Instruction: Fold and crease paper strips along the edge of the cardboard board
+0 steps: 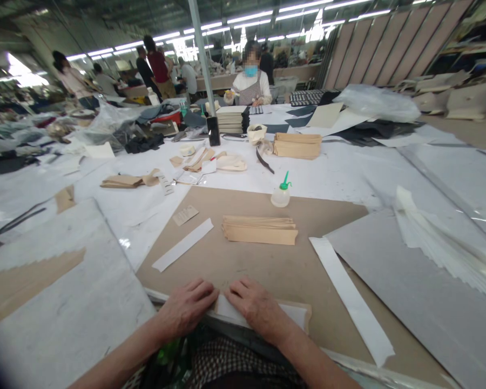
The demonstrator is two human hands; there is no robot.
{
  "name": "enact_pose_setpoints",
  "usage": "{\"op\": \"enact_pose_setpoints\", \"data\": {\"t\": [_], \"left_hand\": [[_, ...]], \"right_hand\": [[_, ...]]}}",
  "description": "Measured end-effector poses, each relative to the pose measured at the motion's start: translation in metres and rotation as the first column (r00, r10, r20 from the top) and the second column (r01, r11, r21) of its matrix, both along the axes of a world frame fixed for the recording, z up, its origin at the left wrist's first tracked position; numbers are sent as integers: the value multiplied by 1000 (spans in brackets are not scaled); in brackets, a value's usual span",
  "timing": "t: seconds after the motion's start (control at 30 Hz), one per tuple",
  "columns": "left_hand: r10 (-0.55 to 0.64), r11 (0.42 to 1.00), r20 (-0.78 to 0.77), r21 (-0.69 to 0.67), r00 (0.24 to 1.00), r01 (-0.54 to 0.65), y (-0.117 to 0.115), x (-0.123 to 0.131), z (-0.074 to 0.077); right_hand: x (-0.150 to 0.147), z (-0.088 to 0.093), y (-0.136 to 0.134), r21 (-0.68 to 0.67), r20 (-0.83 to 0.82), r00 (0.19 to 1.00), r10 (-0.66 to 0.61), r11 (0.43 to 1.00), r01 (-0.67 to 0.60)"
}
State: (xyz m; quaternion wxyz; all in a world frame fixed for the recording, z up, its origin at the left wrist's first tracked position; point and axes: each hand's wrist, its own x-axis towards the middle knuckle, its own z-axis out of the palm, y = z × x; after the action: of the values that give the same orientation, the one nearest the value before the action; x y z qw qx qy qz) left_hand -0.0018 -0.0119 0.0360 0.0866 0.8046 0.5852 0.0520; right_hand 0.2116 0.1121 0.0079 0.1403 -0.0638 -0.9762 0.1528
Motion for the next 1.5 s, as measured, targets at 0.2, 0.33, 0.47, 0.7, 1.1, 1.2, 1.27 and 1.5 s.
{"op": "enact_pose_setpoints", "data": {"t": [0.2,0.33,0.47,0.7,1.1,1.2,1.27,1.5], "left_hand": [[173,979,89,95,981,-182,3,19,0],[228,949,65,206,971,-237,8,31,-16],[209,948,85,228,974,-223,10,37,-23],[104,993,73,43,992,-107,12,54,-14],[151,988,12,33,988,-152,15,79,-19],[193,980,217,15,957,-201,19,79,-26],[225,971,358,-4,906,-240,22,77,-29],[284,952,512,-49,811,-302,24,74,-29]], "right_hand": [[6,3,3,59,38,999,35,998,-37],[20,1,6,73,36,999,12,997,-14],[38,0,8,83,-13,1000,-11,996,12],[62,-4,12,77,-7,998,-61,995,61],[104,-5,21,-34,54,986,-160,986,162],[107,1,23,-188,80,973,-215,956,227],[106,10,23,-282,109,965,-238,924,260],[78,22,12,-179,133,955,-265,941,286]]}}
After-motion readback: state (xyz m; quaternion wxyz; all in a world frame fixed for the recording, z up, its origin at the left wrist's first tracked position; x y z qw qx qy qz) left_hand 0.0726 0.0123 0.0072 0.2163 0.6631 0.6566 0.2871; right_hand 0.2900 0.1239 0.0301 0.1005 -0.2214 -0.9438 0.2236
